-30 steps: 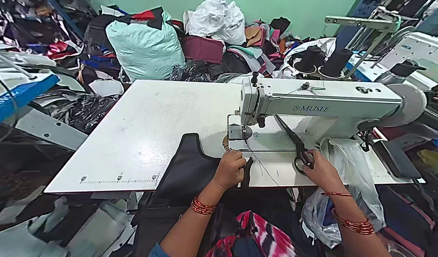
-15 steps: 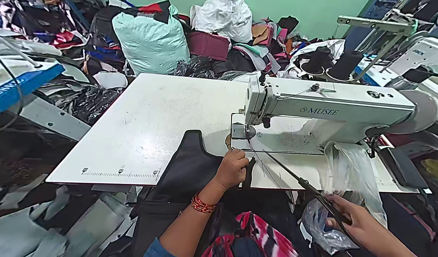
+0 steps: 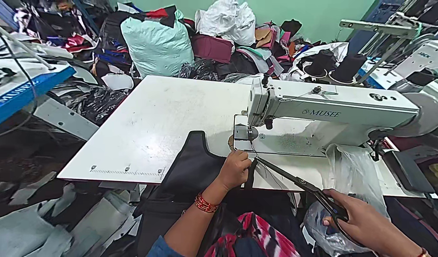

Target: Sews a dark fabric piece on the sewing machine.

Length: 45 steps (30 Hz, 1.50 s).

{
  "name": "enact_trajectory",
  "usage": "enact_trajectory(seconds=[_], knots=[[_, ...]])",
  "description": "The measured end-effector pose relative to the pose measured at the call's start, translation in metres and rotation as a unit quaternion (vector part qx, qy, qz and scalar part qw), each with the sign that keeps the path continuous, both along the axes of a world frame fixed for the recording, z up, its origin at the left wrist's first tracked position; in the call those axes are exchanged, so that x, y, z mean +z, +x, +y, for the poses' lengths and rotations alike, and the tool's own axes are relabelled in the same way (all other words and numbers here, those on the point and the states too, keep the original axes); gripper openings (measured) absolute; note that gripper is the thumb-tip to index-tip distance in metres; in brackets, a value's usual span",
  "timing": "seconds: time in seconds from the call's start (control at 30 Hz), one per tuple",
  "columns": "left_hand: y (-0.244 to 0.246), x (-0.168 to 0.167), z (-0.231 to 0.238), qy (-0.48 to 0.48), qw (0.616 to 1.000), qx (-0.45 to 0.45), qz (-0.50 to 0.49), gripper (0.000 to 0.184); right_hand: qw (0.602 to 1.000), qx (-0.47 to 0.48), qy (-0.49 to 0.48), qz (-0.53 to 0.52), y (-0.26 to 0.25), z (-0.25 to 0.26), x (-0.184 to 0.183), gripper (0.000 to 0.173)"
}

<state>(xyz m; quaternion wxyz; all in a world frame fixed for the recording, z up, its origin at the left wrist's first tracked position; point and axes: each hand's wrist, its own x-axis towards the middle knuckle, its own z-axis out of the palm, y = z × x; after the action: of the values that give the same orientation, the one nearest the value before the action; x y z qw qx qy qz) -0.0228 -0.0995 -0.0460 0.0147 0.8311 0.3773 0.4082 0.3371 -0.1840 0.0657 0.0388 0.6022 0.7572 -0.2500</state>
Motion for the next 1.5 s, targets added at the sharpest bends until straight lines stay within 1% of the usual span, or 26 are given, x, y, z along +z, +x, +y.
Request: enact_trajectory(seconds=[0.13,0.33,0.47,0.57,0.67,0.73,1.0,1.27,1.5], knots=[[0.0,0.0,0.0,-0.001,1.0,-0.001,0.001,0.008,0.999,0.017,0.027,-0.016,-0.003,0.004,0.002,0.076],[-0.001,0.0,0.001,0.005,1.0,-0.002,0.001,0.009,0.999,0.02,0.036,-0.035,-0.011,0.007,0.009,0.07],[0.0,0.001,0.0,0.007,1.0,0.0,0.0,0.009,0.995,0.031,0.08,-0.046,-0.014,0.005,0.012,0.068],[0.0,0.001,0.001,0.007,1.0,-0.003,0.0,0.009,0.994,0.033,0.096,-0.045,-0.015,0.004,0.012,0.066],[0.0,0.0,0.001,0.006,1.0,-0.002,0.001,0.01,0.985,0.051,0.161,-0.043,-0.012,0.002,0.006,0.065],[0.0,0.0,0.001,0.008,1.0,0.0,0.002,0.01,0.981,0.057,0.181,-0.053,-0.012,0.002,0.007,0.067],[0.0,0.0,0.001,0.012,1.0,-0.002,0.003,0.01,0.975,0.068,0.195,-0.077,-0.016,0.004,0.013,0.066],[0.0,0.0,0.001,0.011,1.0,-0.004,0.001,0.011,0.975,0.072,0.199,-0.068,-0.017,0.004,0.012,0.064],[0.0,0.0,0.001,0.016,1.0,-0.003,0.003,0.01,0.98,0.064,0.177,-0.062,-0.017,0.004,0.01,0.064]])
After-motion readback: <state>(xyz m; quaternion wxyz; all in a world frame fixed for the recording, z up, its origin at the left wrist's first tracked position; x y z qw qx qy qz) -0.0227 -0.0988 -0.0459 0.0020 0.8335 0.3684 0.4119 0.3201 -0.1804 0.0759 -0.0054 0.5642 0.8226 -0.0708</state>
